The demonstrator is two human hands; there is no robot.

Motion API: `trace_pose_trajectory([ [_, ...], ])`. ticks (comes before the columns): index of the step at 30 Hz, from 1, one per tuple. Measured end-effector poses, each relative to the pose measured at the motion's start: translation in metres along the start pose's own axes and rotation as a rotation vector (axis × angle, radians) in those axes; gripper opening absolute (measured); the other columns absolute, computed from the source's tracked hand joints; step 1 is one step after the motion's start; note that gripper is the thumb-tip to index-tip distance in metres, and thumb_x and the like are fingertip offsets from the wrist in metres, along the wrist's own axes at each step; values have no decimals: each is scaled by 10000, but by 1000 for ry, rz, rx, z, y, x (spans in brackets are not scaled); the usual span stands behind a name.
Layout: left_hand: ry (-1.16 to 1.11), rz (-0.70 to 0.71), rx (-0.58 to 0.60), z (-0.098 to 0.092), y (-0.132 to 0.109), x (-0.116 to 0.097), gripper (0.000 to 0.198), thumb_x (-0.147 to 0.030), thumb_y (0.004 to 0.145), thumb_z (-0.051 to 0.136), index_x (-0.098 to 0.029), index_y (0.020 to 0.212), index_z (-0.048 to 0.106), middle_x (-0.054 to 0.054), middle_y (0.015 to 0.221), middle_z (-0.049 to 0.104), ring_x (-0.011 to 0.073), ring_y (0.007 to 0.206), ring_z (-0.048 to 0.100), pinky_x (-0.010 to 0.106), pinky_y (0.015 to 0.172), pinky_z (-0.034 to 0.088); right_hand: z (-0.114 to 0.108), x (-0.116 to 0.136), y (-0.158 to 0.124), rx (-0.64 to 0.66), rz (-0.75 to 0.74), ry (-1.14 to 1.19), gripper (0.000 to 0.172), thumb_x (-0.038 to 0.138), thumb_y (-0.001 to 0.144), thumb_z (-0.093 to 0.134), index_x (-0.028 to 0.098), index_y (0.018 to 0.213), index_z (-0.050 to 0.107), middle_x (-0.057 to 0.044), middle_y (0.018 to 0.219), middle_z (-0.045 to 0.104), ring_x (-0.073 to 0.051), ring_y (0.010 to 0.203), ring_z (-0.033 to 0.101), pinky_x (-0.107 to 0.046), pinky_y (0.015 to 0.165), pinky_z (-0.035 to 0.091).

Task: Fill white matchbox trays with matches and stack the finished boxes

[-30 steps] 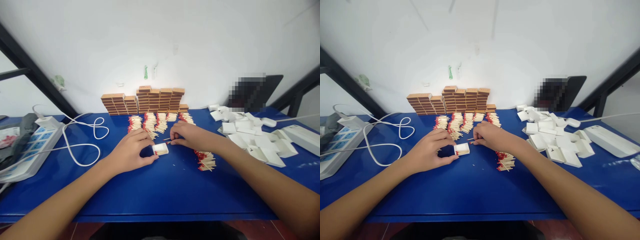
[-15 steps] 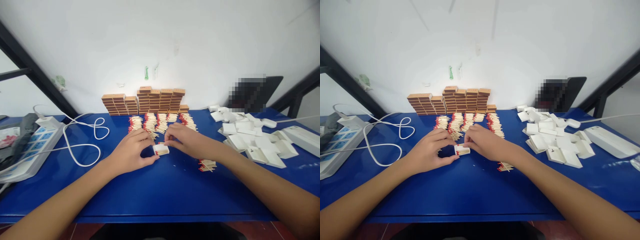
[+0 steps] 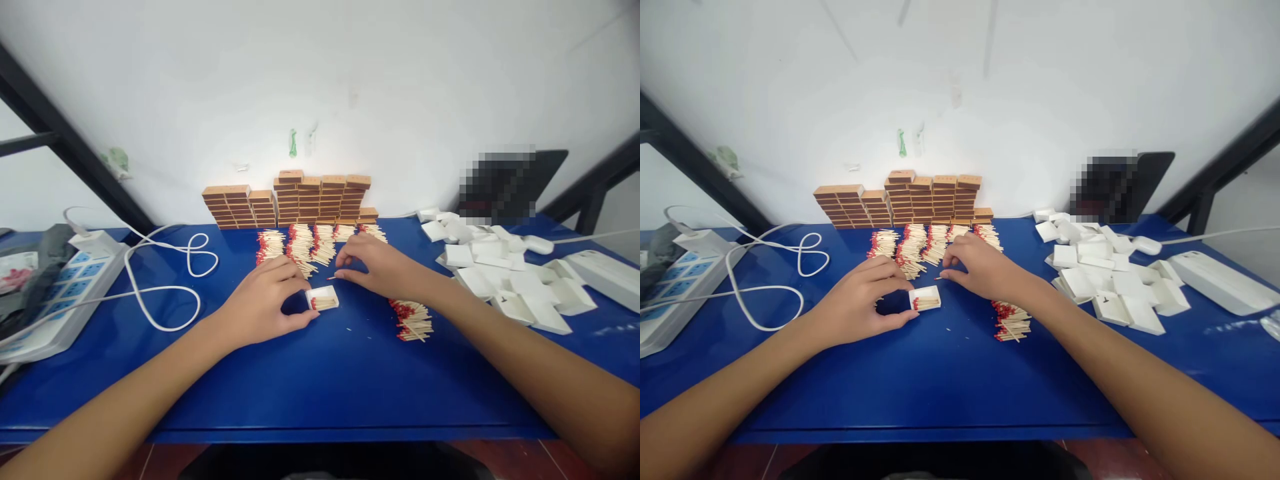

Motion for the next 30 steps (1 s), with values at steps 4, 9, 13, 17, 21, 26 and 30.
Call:
trace_pose_trajectory([
  [4,6,-8,-2,0,0,1,200,-380,965,782,-191,1028,778,57,990,730,236,985,664,410,911,541,8,-7,-1,80,3,-20,135,249,988,706,208,866,667,-90,973,706,-268,1006,601,-386,870,461],
  [9,1,-4,14,0,0,1,208,-385,963,785,-190,1035,776,62,998,732,241,986,661,409,889,541,19,-2,4,-2,37,-47,177,265,1010,685,212,842,659,-76,902,708,-267,1001,612,-372,859,450],
  [13,2,9,4,0,-1,-1,199,-382,966,781,-196,1033,770,61,999,729,240,994,663,407,902,547,22,-1,16,-88,95,-20,175,236,1005,683,210,833,670,-46,829,713,-230,895,624,-349,828,441],
  [17,0,10,9,1,0,0,205,-388,960,785,-197,1032,770,63,991,726,245,993,660,413,901,550,22,0,24,-93,118,-63,177,203,966,709,208,792,674,-46,819,724,-225,865,623,-347,823,441],
  [21,-8,2,12,1,-1,1,215,-386,956,790,-188,1038,774,67,1005,723,248,1005,654,419,908,552,22,-2,24,-76,130,-116,183,204,981,674,200,798,667,-70,853,732,-232,887,631,-345,814,448],
  [26,-14,-6,17,2,-1,1,208,-388,963,784,-194,1038,774,67,1009,731,243,1006,653,417,919,548,21,-9,15,30,126,-109,206,259,1009,641,196,818,683,-73,862,742,-217,823,628,-335,740,426],
  [30,-3,-5,26,3,-1,1,214,-399,974,771,-194,1038,773,70,996,731,241,991,652,412,902,549,16,-10,8,85,116,-66,189,257,1014,632,206,838,680,-56,823,729,-217,826,629,-326,724,413],
])
Point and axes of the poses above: each hand's wrist, its own y-axis towards the middle knuckle, its own z-axis out of the palm, x = y × z, the point moved 5 cm from there along y, towards the middle knuckle
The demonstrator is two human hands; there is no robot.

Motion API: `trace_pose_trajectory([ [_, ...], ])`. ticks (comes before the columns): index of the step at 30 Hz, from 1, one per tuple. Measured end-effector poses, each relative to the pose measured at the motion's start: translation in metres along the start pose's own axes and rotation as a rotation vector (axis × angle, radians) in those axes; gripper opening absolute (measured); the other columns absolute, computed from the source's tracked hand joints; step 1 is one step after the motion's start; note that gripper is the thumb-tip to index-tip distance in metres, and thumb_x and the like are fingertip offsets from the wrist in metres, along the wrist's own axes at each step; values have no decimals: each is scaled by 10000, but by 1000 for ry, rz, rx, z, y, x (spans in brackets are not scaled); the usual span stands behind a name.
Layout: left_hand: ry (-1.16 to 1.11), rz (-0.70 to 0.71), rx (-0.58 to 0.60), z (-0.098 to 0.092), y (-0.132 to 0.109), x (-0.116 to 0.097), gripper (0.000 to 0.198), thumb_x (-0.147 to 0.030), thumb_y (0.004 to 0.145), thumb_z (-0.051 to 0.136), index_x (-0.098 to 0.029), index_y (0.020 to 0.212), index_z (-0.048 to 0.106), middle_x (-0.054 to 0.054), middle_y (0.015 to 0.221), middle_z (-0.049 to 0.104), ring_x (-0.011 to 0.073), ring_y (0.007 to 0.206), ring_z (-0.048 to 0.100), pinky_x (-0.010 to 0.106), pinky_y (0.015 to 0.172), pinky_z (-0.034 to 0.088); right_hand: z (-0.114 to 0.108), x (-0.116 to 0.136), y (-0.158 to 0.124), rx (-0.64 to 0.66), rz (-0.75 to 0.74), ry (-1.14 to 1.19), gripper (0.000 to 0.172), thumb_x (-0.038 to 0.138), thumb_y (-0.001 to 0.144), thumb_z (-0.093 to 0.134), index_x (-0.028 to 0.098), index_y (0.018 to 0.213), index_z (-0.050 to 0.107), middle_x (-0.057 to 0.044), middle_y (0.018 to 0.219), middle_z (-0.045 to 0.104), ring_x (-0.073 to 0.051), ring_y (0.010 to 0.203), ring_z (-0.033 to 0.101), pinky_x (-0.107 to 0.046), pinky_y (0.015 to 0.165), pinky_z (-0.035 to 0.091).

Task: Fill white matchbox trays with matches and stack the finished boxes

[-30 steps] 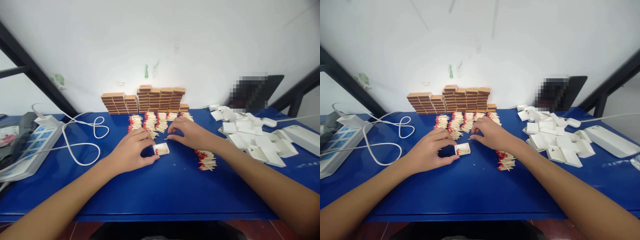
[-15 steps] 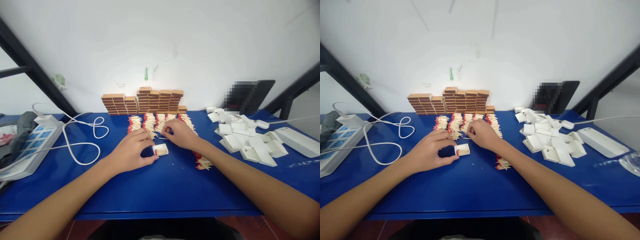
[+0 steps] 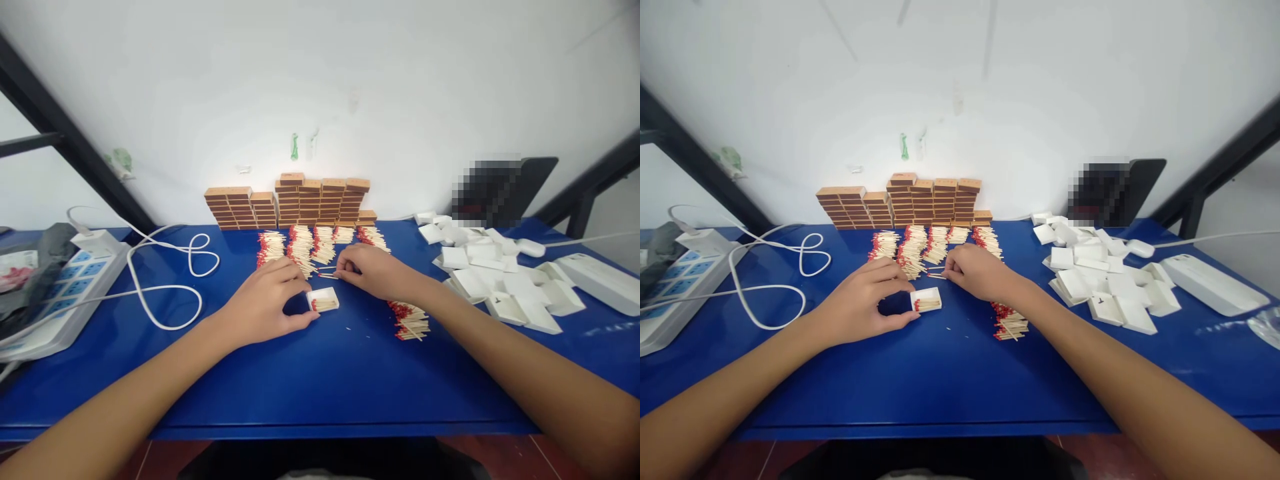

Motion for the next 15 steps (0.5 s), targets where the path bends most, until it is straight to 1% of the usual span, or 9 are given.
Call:
trace_pose_trajectory([
  [4,3,9,5,1,0,0,205,-386,968,779,-193,1037,770,67,1019,736,243,997,663,407,897,548,-3,2,-2,9,-7,18,211,295,1036,616,210,851,672,-53,827,717,-214,814,611,-330,713,406],
  [7,1,9,4,1,1,0,198,-375,961,790,-193,1038,775,62,1002,727,245,996,666,411,901,545,-1,6,-3,3,-18,25,153,327,1011,676,206,919,695,-50,861,709,-215,832,608,-330,733,416],
  [9,1,11,2,1,0,0,201,-377,959,794,-191,1036,778,59,988,721,246,993,665,411,896,543,2,8,-4,11,-23,20,132,316,997,704,205,926,696,-49,867,705,-221,860,610,-331,755,422],
  [12,-1,20,-5,-1,0,0,199,-369,958,795,-187,1035,778,58,1003,725,241,997,665,411,902,541,6,11,-4,27,-9,7,159,282,1025,669,203,887,676,-61,867,709,-233,886,616,-341,774,424],
  [15,-4,20,-6,-1,0,1,201,-368,957,795,-184,1034,779,59,1008,727,240,994,664,413,900,540,2,11,-5,35,-2,0,162,268,1026,666,203,877,665,-78,915,718,-246,915,624,-352,797,432],
])
Point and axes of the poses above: each hand's wrist, its own y-axis towards the middle knuckle, its own z-axis out of the palm, x = y × z, the point moved 5 cm from there along y, towards the middle knuckle
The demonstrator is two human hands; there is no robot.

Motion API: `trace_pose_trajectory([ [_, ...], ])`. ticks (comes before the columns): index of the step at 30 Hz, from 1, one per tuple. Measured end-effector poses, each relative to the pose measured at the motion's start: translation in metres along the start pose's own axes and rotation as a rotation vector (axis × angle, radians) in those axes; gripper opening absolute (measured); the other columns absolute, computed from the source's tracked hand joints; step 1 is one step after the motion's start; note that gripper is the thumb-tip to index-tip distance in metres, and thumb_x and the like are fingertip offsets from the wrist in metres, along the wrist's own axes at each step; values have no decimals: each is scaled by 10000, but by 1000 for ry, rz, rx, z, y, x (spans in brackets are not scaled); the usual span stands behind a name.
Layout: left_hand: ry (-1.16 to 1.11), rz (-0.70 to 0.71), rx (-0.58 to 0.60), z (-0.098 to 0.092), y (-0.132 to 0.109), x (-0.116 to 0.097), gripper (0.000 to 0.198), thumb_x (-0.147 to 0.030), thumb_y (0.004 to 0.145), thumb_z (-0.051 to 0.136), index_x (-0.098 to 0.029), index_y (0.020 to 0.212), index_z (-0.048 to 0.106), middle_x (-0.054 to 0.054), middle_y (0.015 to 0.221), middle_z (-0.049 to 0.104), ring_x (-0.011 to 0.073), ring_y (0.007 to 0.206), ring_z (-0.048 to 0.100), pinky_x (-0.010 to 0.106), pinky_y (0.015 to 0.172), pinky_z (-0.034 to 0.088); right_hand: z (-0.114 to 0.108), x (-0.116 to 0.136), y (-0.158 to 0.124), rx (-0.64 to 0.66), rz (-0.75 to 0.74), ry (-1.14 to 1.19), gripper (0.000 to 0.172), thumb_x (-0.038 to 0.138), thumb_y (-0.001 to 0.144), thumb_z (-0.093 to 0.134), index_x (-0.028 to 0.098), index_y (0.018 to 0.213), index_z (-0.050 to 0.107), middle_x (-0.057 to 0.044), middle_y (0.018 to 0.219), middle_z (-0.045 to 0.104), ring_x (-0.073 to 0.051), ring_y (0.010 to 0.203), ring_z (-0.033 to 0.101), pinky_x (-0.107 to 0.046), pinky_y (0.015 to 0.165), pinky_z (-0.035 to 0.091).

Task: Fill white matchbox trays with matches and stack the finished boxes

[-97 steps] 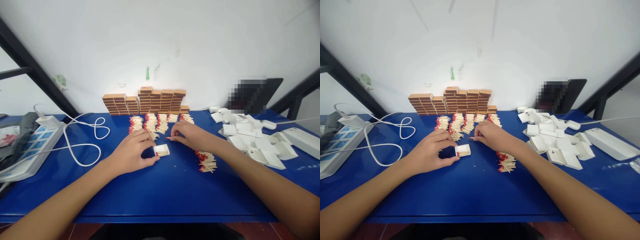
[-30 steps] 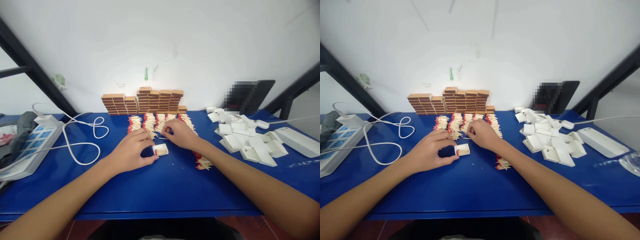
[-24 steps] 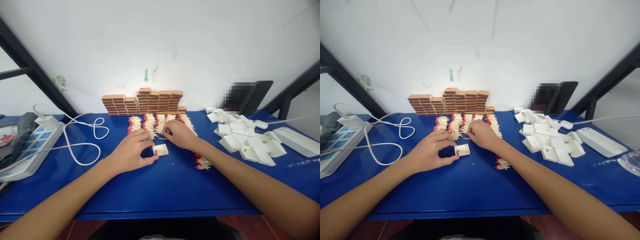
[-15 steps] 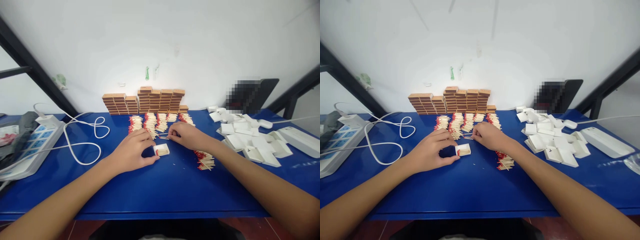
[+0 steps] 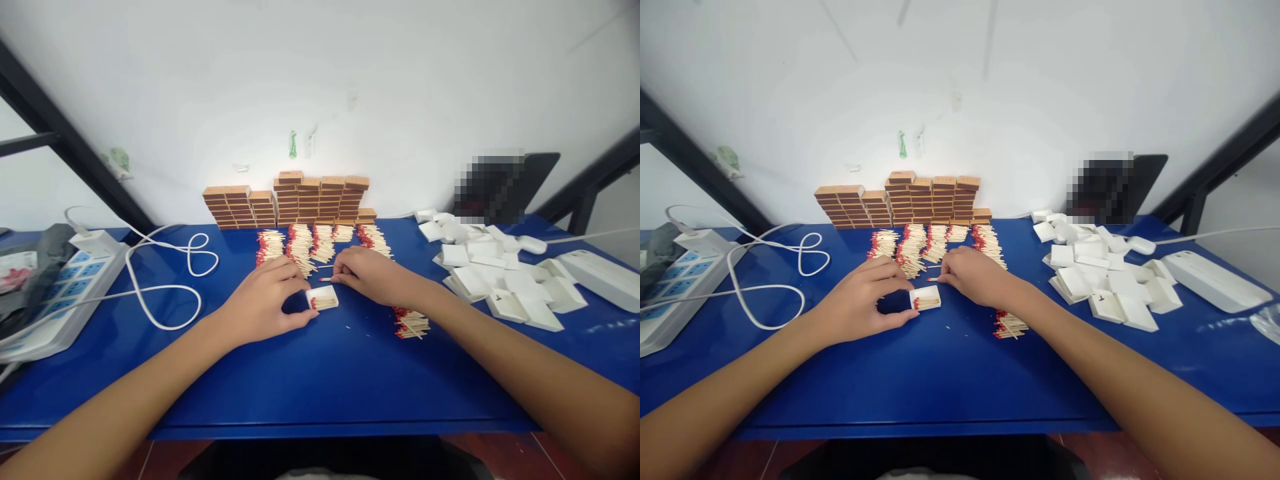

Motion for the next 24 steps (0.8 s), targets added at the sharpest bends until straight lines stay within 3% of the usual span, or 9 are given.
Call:
trace_pose_trajectory([
  [6,14,-12,-10,-1,1,0,212,-390,969,775,-186,1025,785,60,980,722,239,961,657,412,882,534,-17,12,-8,-30,-74,103,166,285,1051,627,213,906,665,-62,922,703,-231,908,621,-341,780,433],
  [14,26,2,-20,0,1,0,197,-362,957,793,-176,1023,779,50,1006,734,232,980,659,397,907,530,2,35,-20,61,-195,114,104,172,1033,630,196,935,658,-72,1017,692,-217,940,628,-331,821,457],
  [19,23,-13,-5,1,1,0,214,-382,961,788,-179,1028,784,53,969,715,238,970,656,403,887,535,-6,17,-9,-104,-148,109,121,225,1037,649,205,919,663,-29,870,654,-196,831,593,-318,759,429],
  [22,25,-10,-12,0,1,0,212,-378,959,792,-177,1025,783,54,972,716,234,964,655,403,890,536,-7,-1,-1,-216,-99,51,44,228,1017,679,198,987,692,-43,900,667,-218,890,596,-336,804,433],
  [24,26,-8,-15,0,1,0,213,-375,955,797,-175,1024,783,53,973,716,233,967,656,401,892,537,-4,-9,4,-221,-103,24,41,235,1006,701,196,1014,706,-53,914,675,-235,930,599,-352,842,438],
])
Point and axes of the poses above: each hand's wrist, its own y-axis towards the middle knuckle, its own z-axis out of the palm, x = y × z, the point moved 5 cm from there along y, towards the middle knuckle
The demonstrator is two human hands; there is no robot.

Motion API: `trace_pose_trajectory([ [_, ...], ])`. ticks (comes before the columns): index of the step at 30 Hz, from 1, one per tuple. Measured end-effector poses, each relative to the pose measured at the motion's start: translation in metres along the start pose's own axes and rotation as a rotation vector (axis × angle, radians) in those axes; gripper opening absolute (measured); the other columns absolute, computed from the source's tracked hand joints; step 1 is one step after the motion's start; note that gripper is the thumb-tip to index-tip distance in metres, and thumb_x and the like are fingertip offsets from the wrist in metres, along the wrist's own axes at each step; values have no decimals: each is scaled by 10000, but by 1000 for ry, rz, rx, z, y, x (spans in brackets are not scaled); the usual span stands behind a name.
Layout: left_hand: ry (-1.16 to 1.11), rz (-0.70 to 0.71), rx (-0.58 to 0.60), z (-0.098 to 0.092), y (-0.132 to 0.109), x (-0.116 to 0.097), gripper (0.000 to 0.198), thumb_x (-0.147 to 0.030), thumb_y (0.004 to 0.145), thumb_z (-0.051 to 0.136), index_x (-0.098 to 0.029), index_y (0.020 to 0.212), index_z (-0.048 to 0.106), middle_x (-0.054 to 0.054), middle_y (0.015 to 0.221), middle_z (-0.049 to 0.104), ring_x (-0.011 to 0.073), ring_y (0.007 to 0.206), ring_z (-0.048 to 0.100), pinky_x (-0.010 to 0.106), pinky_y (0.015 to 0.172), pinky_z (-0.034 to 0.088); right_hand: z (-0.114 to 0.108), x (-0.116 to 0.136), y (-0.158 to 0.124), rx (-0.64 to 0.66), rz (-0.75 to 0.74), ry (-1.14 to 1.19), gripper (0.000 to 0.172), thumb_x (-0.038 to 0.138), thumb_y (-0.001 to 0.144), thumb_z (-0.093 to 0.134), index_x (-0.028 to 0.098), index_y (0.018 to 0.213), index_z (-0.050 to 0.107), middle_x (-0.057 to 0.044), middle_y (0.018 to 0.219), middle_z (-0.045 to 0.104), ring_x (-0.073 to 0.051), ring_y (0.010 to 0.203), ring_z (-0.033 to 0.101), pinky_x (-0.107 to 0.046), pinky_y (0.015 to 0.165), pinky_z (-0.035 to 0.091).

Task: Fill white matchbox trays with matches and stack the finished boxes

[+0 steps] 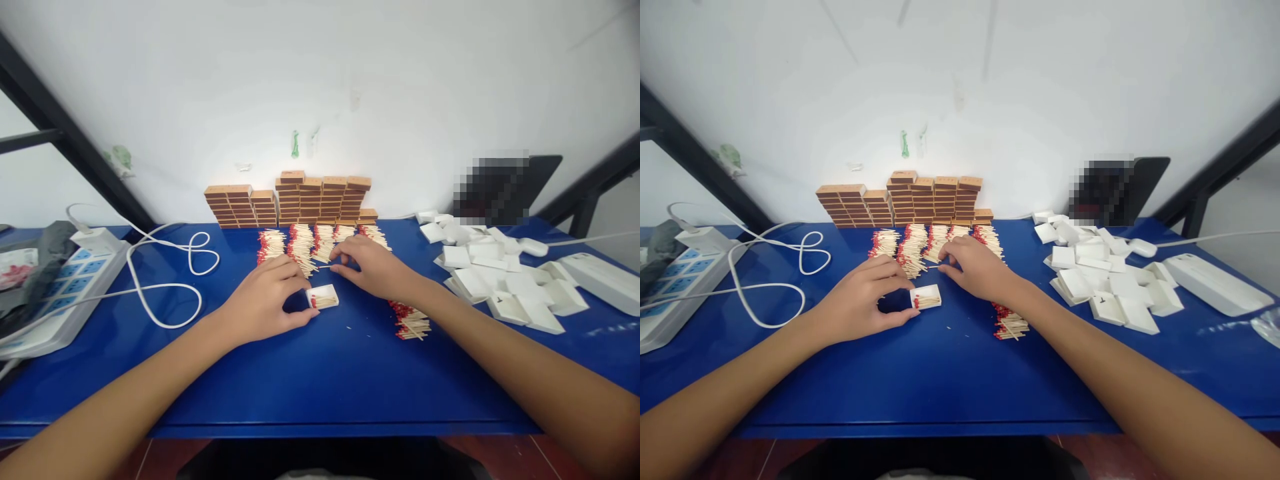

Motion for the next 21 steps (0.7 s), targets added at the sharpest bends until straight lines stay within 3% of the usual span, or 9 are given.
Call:
trace_pose_trajectory([
  [10,9,-6,10,2,-1,1,223,-397,962,786,-184,1030,779,60,979,718,241,978,656,405,885,544,17,6,5,-7,-49,-68,152,218,1053,638,193,1116,774,-102,1011,674,-264,1019,606,-386,914,474],
  [15,3,-11,22,1,-1,1,226,-402,968,783,-188,1040,781,57,993,722,237,980,659,405,889,544,15,6,8,-11,-26,-95,137,194,1030,673,178,941,775,-87,919,678,-257,982,609,-372,888,469],
  [21,1,-14,27,1,-1,1,233,-417,975,776,-195,1046,779,61,1000,728,241,989,660,406,906,543,17,8,14,4,90,-99,106,163,985,693,179,885,724,-77,933,688,-232,952,618,-337,837,444],
])
Point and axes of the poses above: each hand's wrist, its own y-axis towards the middle knuckle, its own z-axis out of the palm, x = y × z, the point moved 5 cm from there along y, towards the middle knuckle
